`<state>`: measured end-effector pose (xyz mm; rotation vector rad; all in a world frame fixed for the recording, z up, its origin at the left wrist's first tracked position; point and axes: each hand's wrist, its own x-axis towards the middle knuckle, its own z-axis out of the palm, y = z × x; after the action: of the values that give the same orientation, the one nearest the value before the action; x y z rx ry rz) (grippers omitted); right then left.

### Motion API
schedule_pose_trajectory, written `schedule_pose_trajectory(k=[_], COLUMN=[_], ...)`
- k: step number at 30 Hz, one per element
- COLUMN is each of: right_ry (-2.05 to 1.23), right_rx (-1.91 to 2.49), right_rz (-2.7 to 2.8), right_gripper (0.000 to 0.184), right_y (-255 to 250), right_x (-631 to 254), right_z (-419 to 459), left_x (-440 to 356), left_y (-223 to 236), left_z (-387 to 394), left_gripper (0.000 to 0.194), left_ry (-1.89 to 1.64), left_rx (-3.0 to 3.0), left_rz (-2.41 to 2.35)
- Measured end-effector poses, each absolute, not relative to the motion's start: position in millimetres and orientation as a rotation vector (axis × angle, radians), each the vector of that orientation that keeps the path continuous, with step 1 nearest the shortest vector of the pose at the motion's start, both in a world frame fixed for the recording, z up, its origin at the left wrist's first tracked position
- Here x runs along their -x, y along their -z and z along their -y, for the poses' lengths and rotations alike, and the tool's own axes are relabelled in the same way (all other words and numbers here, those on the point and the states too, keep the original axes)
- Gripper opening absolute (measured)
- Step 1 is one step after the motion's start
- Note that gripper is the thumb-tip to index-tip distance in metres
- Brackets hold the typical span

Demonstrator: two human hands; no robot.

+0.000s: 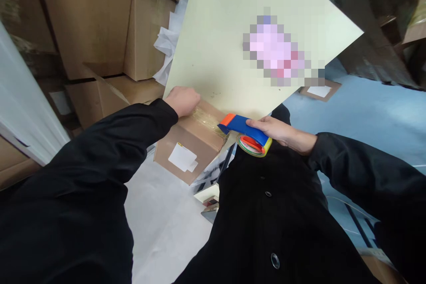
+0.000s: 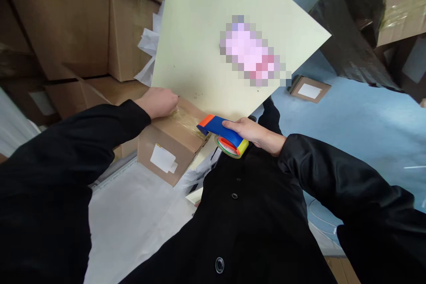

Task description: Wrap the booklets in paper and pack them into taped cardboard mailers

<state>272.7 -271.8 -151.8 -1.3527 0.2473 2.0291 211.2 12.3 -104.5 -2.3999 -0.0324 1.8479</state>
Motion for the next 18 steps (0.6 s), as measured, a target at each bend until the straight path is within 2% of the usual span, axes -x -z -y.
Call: schedule_pose_trajectory(k=[12,16,18], right_ry=[-2.005,-2.005,-2.015], right_rx=[1.308,1.290,1.268], right_rz=[-0.317,-0.313,-0.289], right_gripper=[0.038,0.036,0.037], right_y=[152,154,154], right_x=[-265,-264,-263], right_z=[269,270,270], left_x=[-198,-192,-186], left_y=[93,93,95], left_z=[-15,-21,-24], left_gripper=[0.034,0.047,0.043], left_ry=[-1.720,-1.586,-1.660], left_rx=[2.436,2.626,2.738], left_rz=[-0.079,-0.164,-0.307])
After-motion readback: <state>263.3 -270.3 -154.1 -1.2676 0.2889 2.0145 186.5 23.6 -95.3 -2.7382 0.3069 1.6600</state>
